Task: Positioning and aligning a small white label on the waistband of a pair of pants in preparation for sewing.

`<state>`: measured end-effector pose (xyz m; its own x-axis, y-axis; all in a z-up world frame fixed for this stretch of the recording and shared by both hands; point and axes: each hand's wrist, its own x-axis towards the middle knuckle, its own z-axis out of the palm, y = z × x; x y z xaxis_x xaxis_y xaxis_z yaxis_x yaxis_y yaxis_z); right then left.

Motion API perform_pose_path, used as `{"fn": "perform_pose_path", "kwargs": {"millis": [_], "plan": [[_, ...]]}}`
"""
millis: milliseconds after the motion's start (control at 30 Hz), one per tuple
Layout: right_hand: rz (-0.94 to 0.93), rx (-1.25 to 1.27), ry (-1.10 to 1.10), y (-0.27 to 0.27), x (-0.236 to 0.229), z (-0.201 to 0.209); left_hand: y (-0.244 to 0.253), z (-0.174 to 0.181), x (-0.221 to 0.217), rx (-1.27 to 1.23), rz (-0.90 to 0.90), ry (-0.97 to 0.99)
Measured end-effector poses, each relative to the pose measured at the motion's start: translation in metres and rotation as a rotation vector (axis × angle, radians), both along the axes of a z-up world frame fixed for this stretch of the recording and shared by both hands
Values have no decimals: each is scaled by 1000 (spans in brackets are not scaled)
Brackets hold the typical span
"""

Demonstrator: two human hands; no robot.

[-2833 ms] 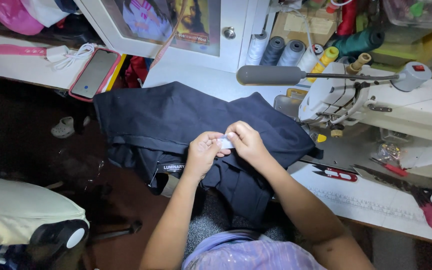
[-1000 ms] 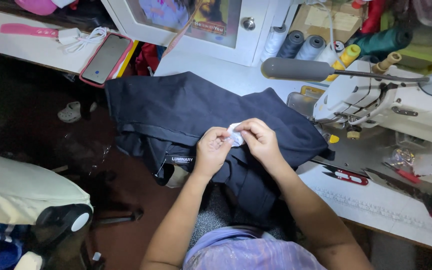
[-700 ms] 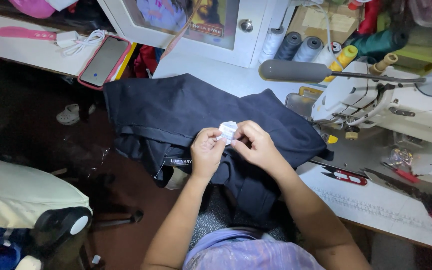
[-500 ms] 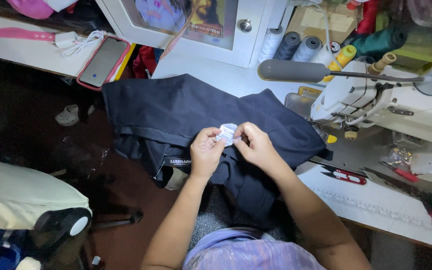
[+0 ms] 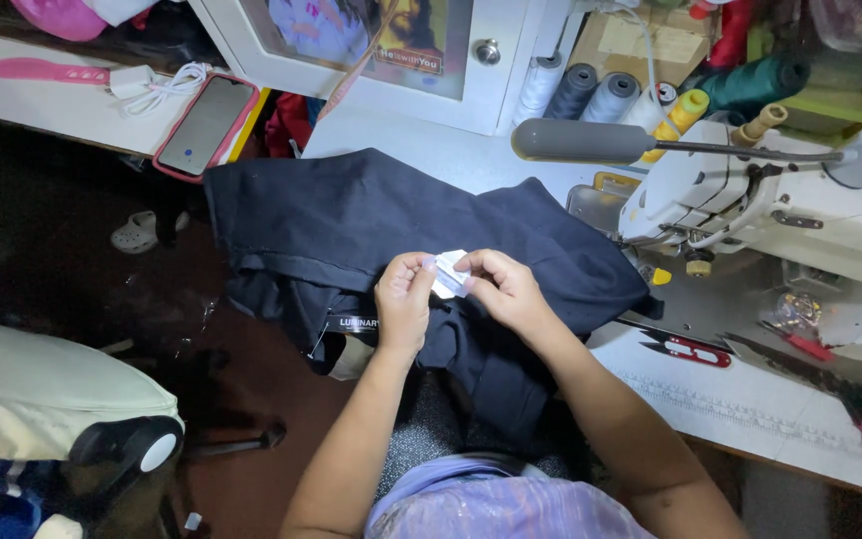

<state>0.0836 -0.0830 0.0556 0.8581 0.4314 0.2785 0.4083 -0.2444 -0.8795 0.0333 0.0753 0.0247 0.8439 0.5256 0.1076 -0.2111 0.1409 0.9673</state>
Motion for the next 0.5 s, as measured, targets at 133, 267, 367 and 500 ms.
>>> {"fn": "perform_pose_path", "kwargs": {"millis": [133,267,367,500], "plan": [[3,-108,-207,4,-11,4,-2,-2,0,-2,-2,-2],[-58,-150,-262,4,-11,2,0,2,-3,-13,-13,-3],[-107,-96,-129,2,-12,8,0,4,-4,6,-21,-4],[-85,-196,-228,2,-10,-3,1,8,-8,65,-26,2]]}}
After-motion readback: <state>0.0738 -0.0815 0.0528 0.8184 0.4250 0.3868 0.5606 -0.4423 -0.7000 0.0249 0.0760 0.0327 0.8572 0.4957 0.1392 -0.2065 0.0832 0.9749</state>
